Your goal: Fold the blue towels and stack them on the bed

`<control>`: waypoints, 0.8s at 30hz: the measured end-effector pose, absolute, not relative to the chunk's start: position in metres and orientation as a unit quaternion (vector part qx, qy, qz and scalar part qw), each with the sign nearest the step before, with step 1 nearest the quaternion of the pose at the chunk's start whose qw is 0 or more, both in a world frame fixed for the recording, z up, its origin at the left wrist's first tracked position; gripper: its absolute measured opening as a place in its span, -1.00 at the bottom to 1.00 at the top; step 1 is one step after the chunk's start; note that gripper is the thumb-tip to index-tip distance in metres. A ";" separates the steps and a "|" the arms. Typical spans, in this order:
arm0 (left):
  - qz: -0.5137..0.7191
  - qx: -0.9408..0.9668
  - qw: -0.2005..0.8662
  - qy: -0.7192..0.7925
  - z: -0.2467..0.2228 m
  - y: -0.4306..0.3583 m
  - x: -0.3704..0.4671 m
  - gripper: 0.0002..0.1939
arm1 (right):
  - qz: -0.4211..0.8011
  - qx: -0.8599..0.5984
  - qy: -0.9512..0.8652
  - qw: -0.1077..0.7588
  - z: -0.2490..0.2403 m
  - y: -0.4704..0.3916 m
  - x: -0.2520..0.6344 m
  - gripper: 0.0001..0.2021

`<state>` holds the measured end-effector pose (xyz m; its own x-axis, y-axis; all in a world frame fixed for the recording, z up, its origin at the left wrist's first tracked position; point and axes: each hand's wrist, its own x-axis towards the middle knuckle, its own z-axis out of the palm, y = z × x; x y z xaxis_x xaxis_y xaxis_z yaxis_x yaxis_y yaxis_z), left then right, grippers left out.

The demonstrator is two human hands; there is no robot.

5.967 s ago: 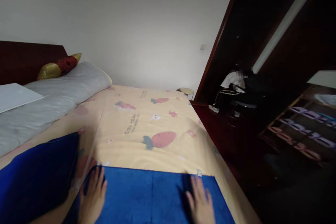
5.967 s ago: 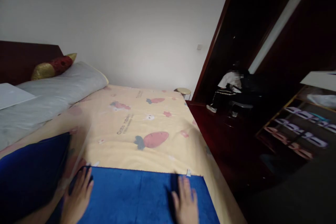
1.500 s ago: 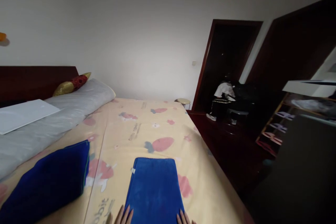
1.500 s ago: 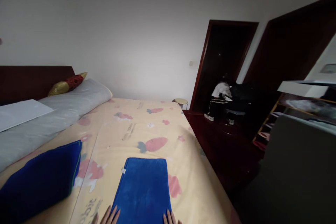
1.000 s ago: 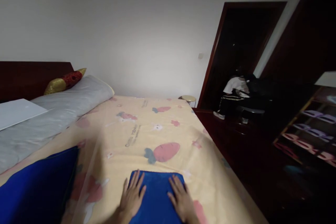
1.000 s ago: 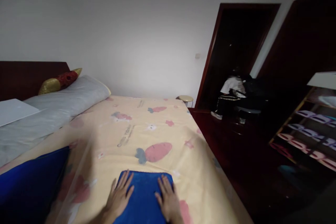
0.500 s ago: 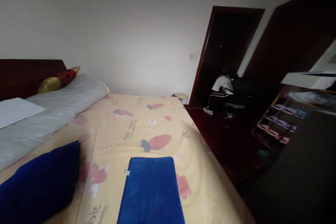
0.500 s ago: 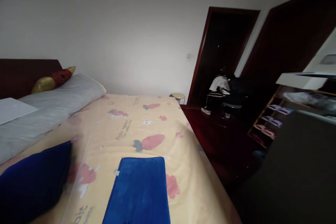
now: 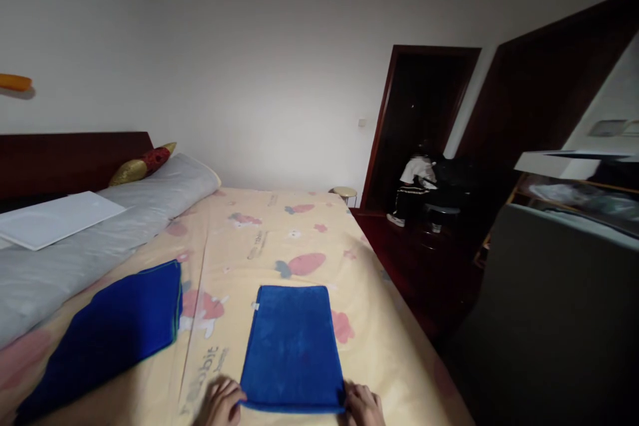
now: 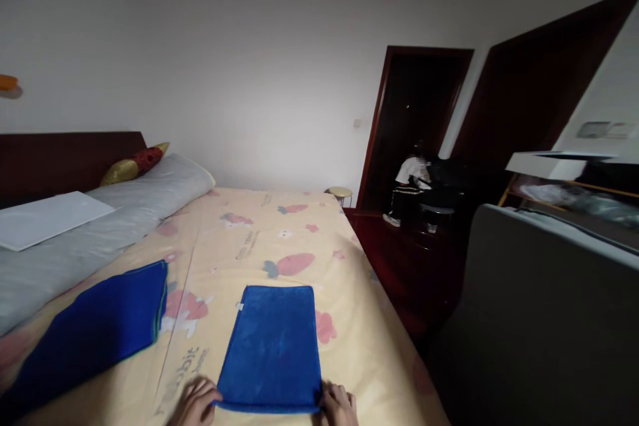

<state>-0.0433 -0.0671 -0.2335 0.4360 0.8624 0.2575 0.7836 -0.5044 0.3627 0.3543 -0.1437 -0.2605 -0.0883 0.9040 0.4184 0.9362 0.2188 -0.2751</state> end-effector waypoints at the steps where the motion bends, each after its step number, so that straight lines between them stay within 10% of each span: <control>1: 0.228 0.827 0.119 0.500 -0.233 -0.064 -0.043 -0.71 | 0.003 -0.656 -0.707 0.263 -0.259 -0.142 0.351 -0.87; 8: 0.205 0.757 0.200 0.587 -0.236 -0.046 -0.035 -0.84 | 0.063 -0.696 -0.664 0.265 -0.238 -0.124 0.347 -0.74; 13: 0.147 0.758 0.088 0.629 -0.222 -0.060 -0.012 -0.53 | -0.070 -0.663 -0.707 0.236 -0.245 -0.123 0.343 -0.60; 24: 0.155 0.902 -0.019 0.402 -0.224 -0.069 -0.043 -0.54 | -0.230 -0.467 -0.828 0.210 -0.238 -0.132 0.344 -0.78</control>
<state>-0.0430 -0.0692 -0.2244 0.6293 0.7187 0.2958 0.7307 -0.6768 0.0899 0.3443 -0.1325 -0.2375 -0.4762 0.6762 0.5622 0.8692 0.4586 0.1847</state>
